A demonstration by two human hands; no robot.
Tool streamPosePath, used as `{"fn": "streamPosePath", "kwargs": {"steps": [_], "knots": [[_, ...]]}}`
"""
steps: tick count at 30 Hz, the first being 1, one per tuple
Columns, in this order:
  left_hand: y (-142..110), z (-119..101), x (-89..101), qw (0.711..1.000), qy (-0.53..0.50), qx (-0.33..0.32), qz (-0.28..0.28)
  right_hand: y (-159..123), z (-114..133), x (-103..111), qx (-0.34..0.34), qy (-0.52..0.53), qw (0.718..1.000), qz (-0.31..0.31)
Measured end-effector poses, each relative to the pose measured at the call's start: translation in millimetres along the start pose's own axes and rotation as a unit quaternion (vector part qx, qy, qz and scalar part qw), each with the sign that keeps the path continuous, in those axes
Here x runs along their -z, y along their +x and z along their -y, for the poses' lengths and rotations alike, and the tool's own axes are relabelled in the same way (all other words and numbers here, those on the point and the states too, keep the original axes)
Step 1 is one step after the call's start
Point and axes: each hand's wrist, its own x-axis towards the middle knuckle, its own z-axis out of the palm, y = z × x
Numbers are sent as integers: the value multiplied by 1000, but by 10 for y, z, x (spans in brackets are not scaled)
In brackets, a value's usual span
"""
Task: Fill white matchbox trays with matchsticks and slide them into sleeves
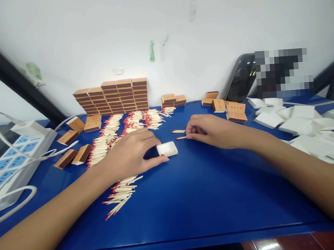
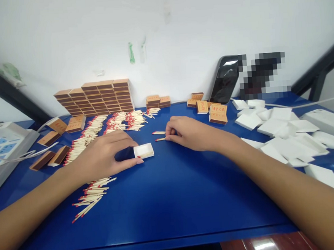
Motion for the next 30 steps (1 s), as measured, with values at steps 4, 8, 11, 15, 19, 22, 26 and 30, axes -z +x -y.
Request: {"fn": "streamPosePath", "kwargs": {"steps": [4, 8, 11, 15, 19, 22, 26, 30], "knots": [[4, -9, 8, 1000, 0, 6, 6, -39, 119, 30, 24, 13, 1000, -13], [2, -16, 11, 1000, -5, 0, -1, -84, 406, -20, 44, 23, 997, -52], [0, -17, -1, 1000, -7, -15, -12, -103, 581, -149, 58, 11, 997, -51], [2, -25, -12, 999, -3, -28, -15, -78, 534, -175, 87, 29, 994, -55], [6, -31, -4, 1000, 0, -21, -7, 8, 217, -25, 25, 1, 988, -152], [11, -33, -1, 1000, -3, -22, -9, 71, 23, -28, -11, -4, 989, -147], [14, -34, -3, 999, -6, -28, -17, 110, -1, -163, -15, 14, 994, -105], [7, -27, -5, 1000, -7, -19, -10, 99, 59, -186, -24, 20, 997, -75]]}}
